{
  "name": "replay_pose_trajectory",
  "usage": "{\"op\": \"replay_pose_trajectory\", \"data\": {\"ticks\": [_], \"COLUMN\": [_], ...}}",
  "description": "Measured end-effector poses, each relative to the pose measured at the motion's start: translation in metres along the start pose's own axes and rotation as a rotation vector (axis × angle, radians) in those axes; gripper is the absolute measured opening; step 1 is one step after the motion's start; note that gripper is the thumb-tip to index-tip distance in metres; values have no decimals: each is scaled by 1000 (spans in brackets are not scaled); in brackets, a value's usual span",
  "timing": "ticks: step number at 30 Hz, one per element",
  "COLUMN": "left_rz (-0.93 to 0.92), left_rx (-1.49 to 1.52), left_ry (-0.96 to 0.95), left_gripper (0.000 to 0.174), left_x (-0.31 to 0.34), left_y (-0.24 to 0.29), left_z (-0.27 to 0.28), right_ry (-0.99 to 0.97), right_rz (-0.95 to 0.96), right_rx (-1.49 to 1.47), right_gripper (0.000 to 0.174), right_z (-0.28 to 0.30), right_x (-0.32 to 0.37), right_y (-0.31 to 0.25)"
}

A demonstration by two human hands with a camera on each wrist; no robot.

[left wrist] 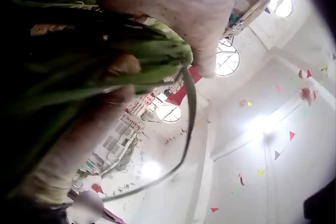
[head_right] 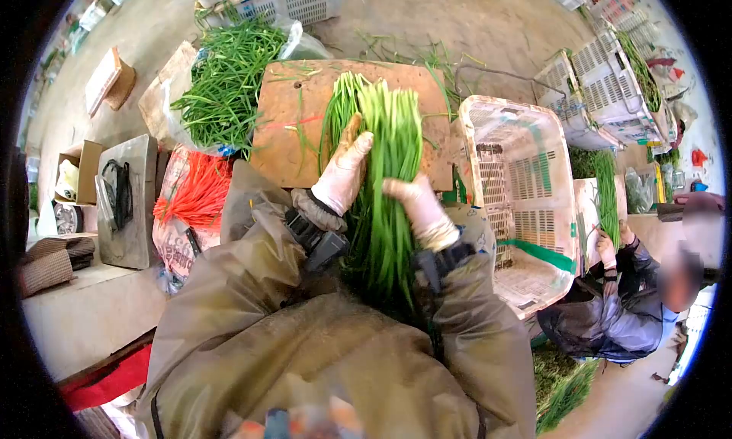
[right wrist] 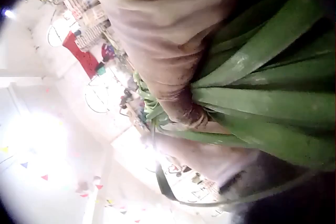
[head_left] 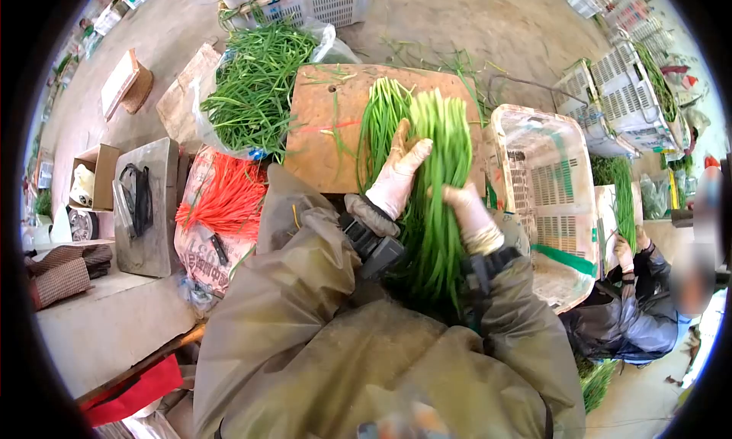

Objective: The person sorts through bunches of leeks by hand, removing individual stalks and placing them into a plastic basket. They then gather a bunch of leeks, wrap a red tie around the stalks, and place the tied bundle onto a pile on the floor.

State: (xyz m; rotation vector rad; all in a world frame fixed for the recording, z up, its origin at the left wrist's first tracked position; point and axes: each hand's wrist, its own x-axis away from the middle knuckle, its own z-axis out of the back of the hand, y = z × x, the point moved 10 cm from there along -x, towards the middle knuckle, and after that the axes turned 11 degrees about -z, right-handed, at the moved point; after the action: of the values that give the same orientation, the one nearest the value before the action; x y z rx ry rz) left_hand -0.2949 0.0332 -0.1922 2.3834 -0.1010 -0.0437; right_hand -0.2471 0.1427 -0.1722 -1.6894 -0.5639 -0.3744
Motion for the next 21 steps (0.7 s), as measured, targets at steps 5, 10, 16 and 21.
{"op": "replay_pose_trajectory", "data": {"ticks": [5,10,16,21], "left_rz": [-10,-403,-170,70], "left_rx": [-404,-872,-964,-759], "left_ry": [207,364,373,83], "left_gripper": [69,57,75,71], "left_x": [-26,-43,-63,-69], "left_y": [-1,7,-7,-48], "left_z": [66,148,161,132], "right_ry": [-32,548,611,535], "right_rz": [-13,97,240,504], "right_rx": [127,1126,896,1121], "right_gripper": [40,95,110,79], "right_z": [2,21,33,-38], "right_x": [-91,-206,-171,-170], "right_y": [-50,4,-10,29]}}
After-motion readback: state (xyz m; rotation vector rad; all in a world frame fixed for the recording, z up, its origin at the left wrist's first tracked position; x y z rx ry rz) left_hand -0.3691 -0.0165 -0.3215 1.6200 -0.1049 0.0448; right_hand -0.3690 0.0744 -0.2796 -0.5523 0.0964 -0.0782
